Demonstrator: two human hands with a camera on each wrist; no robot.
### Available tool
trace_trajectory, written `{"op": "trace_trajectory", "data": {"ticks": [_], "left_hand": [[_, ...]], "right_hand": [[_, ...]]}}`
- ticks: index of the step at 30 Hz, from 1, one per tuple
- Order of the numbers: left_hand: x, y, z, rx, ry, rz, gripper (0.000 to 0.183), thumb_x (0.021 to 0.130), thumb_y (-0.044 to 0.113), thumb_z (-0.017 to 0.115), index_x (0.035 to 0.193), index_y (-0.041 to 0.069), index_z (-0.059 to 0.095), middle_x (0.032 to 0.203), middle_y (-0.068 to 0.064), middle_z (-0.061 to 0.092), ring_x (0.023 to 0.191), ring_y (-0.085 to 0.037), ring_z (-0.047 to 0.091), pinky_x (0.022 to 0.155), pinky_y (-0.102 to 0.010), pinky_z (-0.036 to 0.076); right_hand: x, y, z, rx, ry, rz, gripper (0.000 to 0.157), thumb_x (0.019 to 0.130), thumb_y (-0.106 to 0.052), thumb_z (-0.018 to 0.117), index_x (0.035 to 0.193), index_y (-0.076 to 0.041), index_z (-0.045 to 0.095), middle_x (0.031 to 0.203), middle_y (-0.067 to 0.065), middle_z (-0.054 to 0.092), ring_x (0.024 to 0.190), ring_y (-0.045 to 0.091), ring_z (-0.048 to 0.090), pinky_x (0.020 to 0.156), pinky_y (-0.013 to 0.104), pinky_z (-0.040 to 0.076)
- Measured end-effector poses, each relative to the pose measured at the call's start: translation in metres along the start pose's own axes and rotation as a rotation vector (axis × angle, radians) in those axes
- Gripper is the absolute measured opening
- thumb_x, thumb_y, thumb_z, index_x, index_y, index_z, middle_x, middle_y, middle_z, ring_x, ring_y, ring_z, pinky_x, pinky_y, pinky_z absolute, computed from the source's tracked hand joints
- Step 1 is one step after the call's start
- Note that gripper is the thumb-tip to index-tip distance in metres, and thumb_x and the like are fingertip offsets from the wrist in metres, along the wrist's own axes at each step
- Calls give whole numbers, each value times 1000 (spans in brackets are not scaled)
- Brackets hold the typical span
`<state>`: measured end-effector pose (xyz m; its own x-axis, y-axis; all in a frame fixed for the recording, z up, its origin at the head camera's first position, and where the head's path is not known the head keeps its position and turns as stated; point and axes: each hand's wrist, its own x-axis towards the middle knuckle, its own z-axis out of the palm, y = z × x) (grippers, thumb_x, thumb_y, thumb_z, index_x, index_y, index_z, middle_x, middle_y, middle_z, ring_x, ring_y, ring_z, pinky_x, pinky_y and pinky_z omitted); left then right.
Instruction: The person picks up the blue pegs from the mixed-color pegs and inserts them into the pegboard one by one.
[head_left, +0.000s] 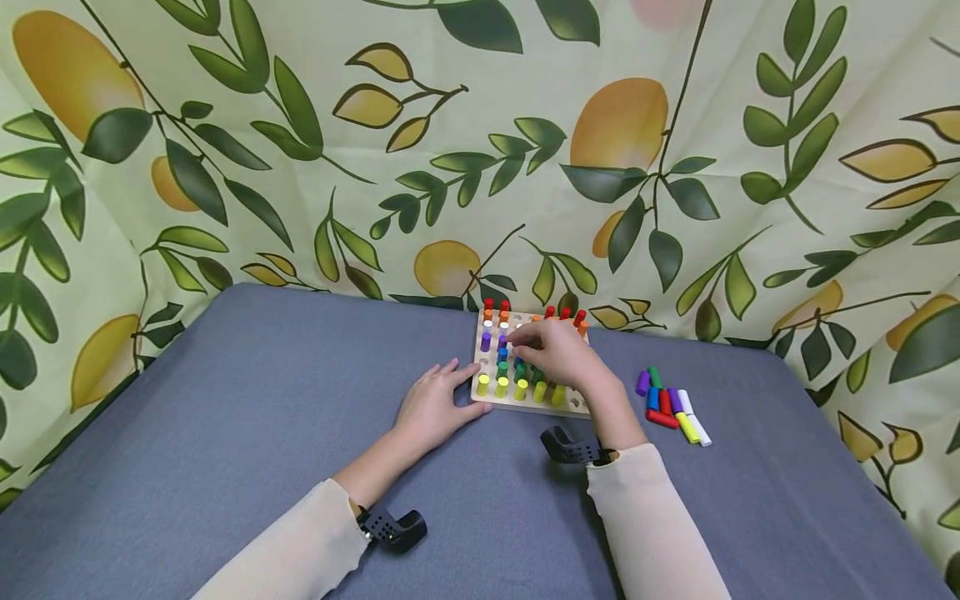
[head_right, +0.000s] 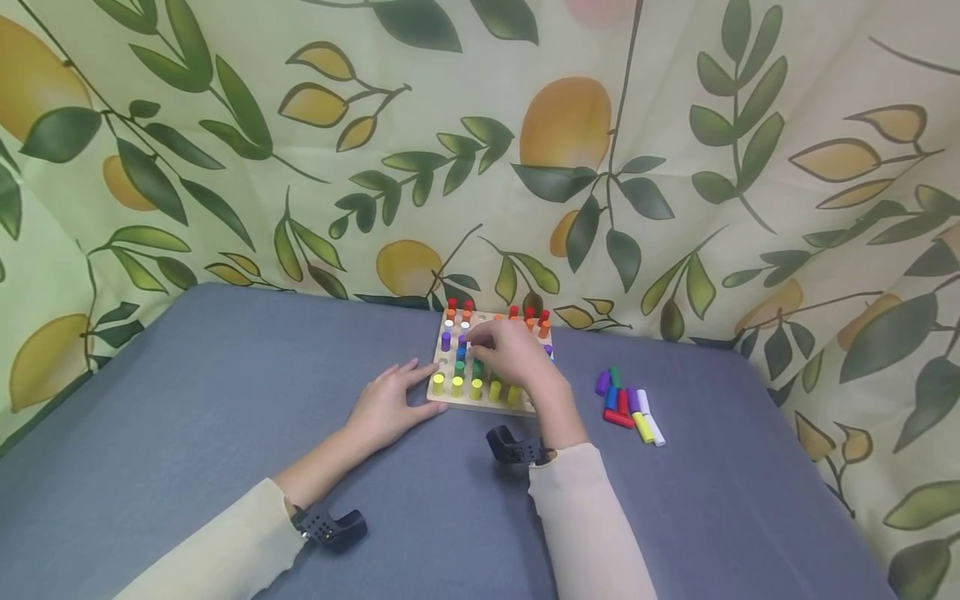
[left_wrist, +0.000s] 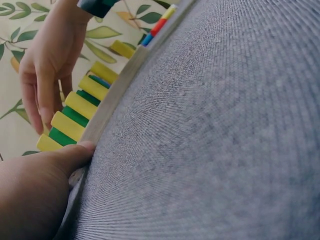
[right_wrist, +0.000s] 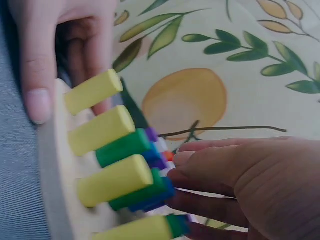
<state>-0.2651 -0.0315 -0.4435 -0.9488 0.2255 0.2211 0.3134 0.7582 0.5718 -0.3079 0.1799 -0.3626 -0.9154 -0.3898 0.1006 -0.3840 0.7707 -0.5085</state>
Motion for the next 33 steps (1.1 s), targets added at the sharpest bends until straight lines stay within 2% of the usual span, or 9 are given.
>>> {"op": "trace_trajectory", "data": {"ticks": [13,20,26,33], "left_hand": [[0,1,0,-10,-6,-9,64,85,46,80,141,20,62,148,-20,55,140,-48,47,114,-64,38],[0,1,0,-16,-6,-9,64,84,45,80,141,20,62,148,-21,55,140,-48,47,114,-64,38],[1,2,-1,-23,-15,-11,65,85,46,80,141,20,62,149,-21,54,141,-48,46,115,-63,38],[0,1,-1,-20,-18,-18,64,85,46,80,141,20,62,149,-21,53,141,-49,45,115,-64,37]], "right_hand": [[-18,5,-37,8,137,58,23,98,-17,66,117,-8,75,111,9,77,100,26,72,87,45,60],[-31,11,-52,-9,196,129,25,98,-19,66,118,-6,74,112,14,76,99,29,72,82,45,60],[-47,22,-61,-25,177,141,28,99,-23,66,120,-6,73,116,14,75,104,31,71,87,48,59],[-64,39,-68,-51,142,154,27,98,-22,67,118,-5,74,113,16,75,102,32,71,84,46,61]]}}
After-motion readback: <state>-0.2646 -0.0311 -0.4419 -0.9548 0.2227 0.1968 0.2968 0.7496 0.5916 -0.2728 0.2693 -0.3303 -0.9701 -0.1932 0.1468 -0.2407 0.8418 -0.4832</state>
